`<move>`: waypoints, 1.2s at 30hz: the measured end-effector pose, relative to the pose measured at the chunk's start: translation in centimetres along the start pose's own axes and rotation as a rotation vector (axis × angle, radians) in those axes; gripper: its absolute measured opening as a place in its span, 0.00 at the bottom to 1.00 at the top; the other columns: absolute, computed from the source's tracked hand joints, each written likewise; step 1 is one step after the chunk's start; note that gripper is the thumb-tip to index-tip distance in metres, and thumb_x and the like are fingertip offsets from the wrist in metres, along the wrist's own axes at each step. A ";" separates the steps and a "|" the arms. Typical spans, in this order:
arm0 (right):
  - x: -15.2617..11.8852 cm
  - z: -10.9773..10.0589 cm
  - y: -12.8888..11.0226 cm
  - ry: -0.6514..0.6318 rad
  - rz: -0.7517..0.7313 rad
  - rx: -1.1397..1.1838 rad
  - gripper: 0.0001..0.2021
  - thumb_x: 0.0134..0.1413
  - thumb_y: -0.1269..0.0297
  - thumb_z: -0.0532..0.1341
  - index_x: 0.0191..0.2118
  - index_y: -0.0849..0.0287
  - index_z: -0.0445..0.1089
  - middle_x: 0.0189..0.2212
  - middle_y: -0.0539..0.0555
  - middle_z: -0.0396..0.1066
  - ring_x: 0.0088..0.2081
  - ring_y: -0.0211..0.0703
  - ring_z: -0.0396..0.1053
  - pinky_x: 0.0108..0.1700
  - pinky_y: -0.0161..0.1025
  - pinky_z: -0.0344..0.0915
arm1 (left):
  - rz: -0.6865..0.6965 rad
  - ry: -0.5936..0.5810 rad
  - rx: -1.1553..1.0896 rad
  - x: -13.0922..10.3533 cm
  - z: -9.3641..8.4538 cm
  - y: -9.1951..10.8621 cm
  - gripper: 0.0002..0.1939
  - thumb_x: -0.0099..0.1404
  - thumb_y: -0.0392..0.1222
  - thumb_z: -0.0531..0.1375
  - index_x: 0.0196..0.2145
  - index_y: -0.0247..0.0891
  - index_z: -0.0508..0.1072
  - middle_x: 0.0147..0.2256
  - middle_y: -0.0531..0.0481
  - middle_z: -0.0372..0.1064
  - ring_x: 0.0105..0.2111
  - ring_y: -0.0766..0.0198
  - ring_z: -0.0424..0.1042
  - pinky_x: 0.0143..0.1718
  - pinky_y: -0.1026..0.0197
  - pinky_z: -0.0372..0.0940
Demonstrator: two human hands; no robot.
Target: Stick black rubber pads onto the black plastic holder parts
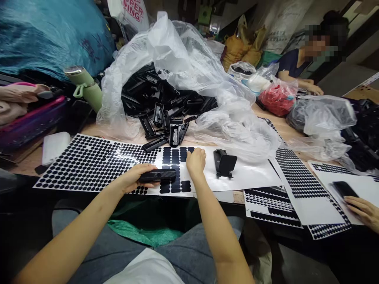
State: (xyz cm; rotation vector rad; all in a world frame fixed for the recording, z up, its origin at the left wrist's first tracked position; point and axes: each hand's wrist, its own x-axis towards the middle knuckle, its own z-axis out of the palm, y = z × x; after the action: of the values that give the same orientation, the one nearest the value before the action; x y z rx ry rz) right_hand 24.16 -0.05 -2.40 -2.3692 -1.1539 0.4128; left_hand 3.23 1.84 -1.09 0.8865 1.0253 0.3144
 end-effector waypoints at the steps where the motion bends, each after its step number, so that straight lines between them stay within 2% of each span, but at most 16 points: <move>1: 1.2 -0.2 0.5 -0.009 0.033 -0.026 0.15 0.53 0.63 0.54 0.42 0.70 0.62 0.45 0.70 0.60 0.47 0.55 0.61 0.45 0.44 0.56 | 0.025 -0.033 0.024 -0.2 0.0 0.1 0.17 0.53 0.45 0.62 0.38 0.33 0.67 0.31 0.39 0.73 0.32 0.53 0.75 0.28 0.59 0.71; 4: 3.3 0.0 1.4 -0.062 0.057 -0.051 0.12 0.49 0.66 0.58 0.37 0.70 0.65 0.42 0.71 0.63 0.44 0.55 0.64 0.42 0.43 0.56 | 0.131 -0.072 0.139 -0.8 0.1 0.1 0.23 0.48 0.41 0.66 0.41 0.36 0.66 0.34 0.45 0.72 0.33 0.57 0.74 0.35 0.55 0.70; 9: 3.7 0.7 1.7 -0.054 0.082 -0.045 0.12 0.49 0.65 0.58 0.38 0.69 0.65 0.41 0.69 0.64 0.41 0.52 0.66 0.38 0.40 0.57 | 0.376 0.096 0.439 -0.6 0.2 -0.9 0.22 0.45 0.39 0.66 0.40 0.39 0.69 0.35 0.50 0.69 0.32 0.60 0.72 0.34 0.58 0.68; 11: 4.0 0.6 1.7 -0.059 0.076 -0.024 0.08 0.48 0.67 0.59 0.34 0.67 0.66 0.36 0.66 0.67 0.38 0.50 0.66 0.37 0.40 0.56 | 0.418 0.124 0.506 -0.3 0.1 -1.4 0.21 0.46 0.40 0.65 0.41 0.39 0.70 0.36 0.50 0.70 0.33 0.59 0.72 0.34 0.58 0.67; 14: 4.1 0.1 1.9 -0.068 0.045 0.038 0.05 0.48 0.68 0.57 0.27 0.63 0.66 0.30 0.60 0.69 0.35 0.47 0.67 0.36 0.39 0.56 | 0.461 0.151 0.580 0.3 -0.2 -2.0 0.21 0.45 0.41 0.65 0.40 0.39 0.72 0.38 0.48 0.71 0.37 0.56 0.71 0.39 0.56 0.66; 18: 1.4 -1.2 2.1 -0.074 -0.026 0.180 0.08 0.51 0.62 0.54 0.28 0.60 0.65 0.29 0.54 0.69 0.32 0.40 0.66 0.35 0.36 0.58 | 0.477 0.161 0.592 0.7 -0.4 -2.3 0.23 0.45 0.42 0.65 0.42 0.39 0.73 0.41 0.47 0.71 0.42 0.53 0.69 0.45 0.53 0.63; 23: -4.4 -1.8 2.5 -0.301 -0.044 0.647 0.12 0.47 0.55 0.56 0.25 0.59 0.63 0.21 0.48 0.63 0.24 0.36 0.60 0.29 0.35 0.57 | 0.473 0.169 0.578 0.7 -0.3 -2.3 0.23 0.45 0.41 0.65 0.42 0.39 0.74 0.41 0.47 0.72 0.43 0.53 0.70 0.46 0.52 0.62; 25: -6.2 -1.4 2.1 -0.361 -0.032 0.719 0.11 0.47 0.56 0.56 0.24 0.58 0.63 0.20 0.47 0.61 0.23 0.36 0.59 0.29 0.35 0.57 | 0.473 0.175 0.579 0.7 -0.3 -2.3 0.23 0.45 0.41 0.65 0.42 0.39 0.74 0.41 0.47 0.72 0.42 0.53 0.70 0.45 0.53 0.63; 28: -8.0 -0.4 0.8 -0.353 -0.095 0.727 0.09 0.49 0.58 0.55 0.26 0.57 0.62 0.23 0.48 0.61 0.27 0.37 0.60 0.32 0.36 0.59 | 0.445 0.172 0.578 0.8 -0.2 -2.4 0.24 0.45 0.42 0.65 0.43 0.39 0.73 0.40 0.47 0.73 0.40 0.54 0.71 0.43 0.53 0.65; 32: -9.0 0.8 -1.4 -0.280 -0.226 0.658 0.07 0.50 0.63 0.54 0.25 0.57 0.61 0.33 0.51 0.62 0.35 0.39 0.62 0.41 0.39 0.60 | 0.466 0.187 0.583 0.9 -0.1 -2.8 0.24 0.46 0.40 0.64 0.44 0.36 0.72 0.42 0.46 0.72 0.43 0.53 0.70 0.45 0.54 0.64; 36: -9.2 1.4 -2.1 -0.282 -0.229 0.609 0.06 0.50 0.65 0.54 0.25 0.57 0.61 0.35 0.53 0.61 0.37 0.40 0.62 0.44 0.41 0.60 | 0.506 0.193 0.606 0.9 -0.1 -3.0 0.23 0.47 0.37 0.62 0.43 0.35 0.72 0.43 0.45 0.72 0.44 0.54 0.69 0.46 0.55 0.63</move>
State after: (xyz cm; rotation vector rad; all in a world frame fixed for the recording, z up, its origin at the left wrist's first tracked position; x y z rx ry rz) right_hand 16.64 -5.82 -1.84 -1.6712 -1.1915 0.8933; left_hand 3.09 0.54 -3.97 1.6989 1.0813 0.5338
